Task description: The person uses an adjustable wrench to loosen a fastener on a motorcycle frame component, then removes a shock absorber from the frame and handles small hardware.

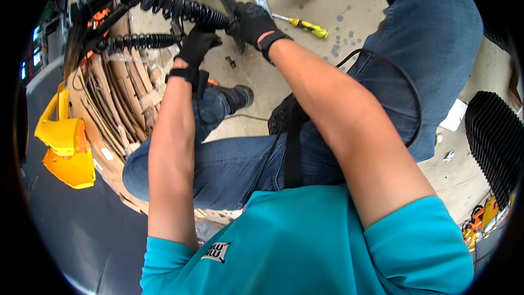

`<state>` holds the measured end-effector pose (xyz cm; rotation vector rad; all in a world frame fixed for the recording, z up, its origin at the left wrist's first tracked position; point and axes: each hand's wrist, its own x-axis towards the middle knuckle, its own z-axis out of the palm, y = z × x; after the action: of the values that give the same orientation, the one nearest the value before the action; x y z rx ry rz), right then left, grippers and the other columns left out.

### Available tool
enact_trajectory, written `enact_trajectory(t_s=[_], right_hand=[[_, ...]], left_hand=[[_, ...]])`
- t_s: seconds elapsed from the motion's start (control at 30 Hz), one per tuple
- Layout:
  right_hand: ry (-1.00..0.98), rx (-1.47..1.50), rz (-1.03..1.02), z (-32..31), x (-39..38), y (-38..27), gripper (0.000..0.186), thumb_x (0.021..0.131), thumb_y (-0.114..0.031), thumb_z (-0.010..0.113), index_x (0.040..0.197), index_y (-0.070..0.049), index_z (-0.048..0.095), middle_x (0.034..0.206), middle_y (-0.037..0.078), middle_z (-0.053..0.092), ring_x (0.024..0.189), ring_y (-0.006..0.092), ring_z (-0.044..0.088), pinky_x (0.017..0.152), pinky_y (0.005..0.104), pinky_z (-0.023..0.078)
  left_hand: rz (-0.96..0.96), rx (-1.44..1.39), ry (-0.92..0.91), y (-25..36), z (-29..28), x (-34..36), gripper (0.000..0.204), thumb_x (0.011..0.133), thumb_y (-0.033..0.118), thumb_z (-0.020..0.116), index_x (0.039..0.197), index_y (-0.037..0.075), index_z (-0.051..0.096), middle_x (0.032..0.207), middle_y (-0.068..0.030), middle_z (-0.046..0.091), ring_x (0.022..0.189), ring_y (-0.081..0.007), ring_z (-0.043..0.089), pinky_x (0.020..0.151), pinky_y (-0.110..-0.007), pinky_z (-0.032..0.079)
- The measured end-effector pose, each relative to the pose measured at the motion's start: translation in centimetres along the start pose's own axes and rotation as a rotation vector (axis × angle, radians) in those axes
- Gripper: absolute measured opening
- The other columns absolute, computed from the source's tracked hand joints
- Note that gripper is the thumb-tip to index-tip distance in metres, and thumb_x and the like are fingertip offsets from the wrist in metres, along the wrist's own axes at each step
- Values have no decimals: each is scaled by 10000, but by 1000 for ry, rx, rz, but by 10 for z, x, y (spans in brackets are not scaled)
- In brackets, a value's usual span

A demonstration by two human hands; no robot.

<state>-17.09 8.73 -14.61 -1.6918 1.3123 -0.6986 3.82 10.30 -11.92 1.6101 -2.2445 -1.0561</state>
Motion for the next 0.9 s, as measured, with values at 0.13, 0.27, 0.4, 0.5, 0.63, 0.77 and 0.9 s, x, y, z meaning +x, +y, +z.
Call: enact_trajectory(t_s=[0.13,0.27,0.4,0.5,0.63,0.77,0.9], right_hand=[[-118,160,218,-2,13,19,328,743,-261,724,1011,-72,727,907,164,712,853,280,690,807,362,534],[-297,881,503,-1,15,30,242,910,-71,604,1111,59,636,989,104,684,827,135,670,776,231,556],[-264,847,541,-4,14,26,182,896,-25,620,1057,61,625,963,110,670,827,153,675,764,242,579],[-258,908,590,-8,11,29,148,897,-22,626,1015,66,617,945,119,661,818,167,675,738,252,589],[-276,888,571,-4,11,34,160,891,-18,633,1022,71,612,952,124,659,826,173,673,768,259,591],[-285,964,597,-5,7,30,167,884,-11,642,1024,74,610,961,131,658,847,178,672,799,268,589],[-342,996,602,-1,7,31,158,871,-29,670,991,61,622,928,121,667,815,173,677,783,275,592]], left_hand=[[-389,-329,-85,17,-12,15,233,746,-11,641,969,-40,580,858,-83,597,775,-160,609,689,-312,529],[-458,-630,3,-2,6,8,314,754,-31,603,1066,-17,561,926,-66,597,786,-146,605,721,-300,548],[-456,-702,-16,8,2,10,326,754,-36,591,1078,-18,562,933,-63,599,781,-141,606,724,-300,554],[-480,-715,-18,12,3,7,331,758,-32,587,1087,-16,565,932,-61,605,779,-140,608,731,-300,552],[-491,-740,-12,11,5,6,317,762,-29,599,1078,-20,573,943,-66,617,787,-138,617,734,-296,552],[-487,-682,-39,14,1,3,296,764,-30,609,1059,-33,581,956,-73,628,801,-141,628,737,-295,555],[-506,-691,-17,17,2,1,296,765,-30,610,1060,-43,584,947,-79,637,813,-144,634,744,-297,557]])
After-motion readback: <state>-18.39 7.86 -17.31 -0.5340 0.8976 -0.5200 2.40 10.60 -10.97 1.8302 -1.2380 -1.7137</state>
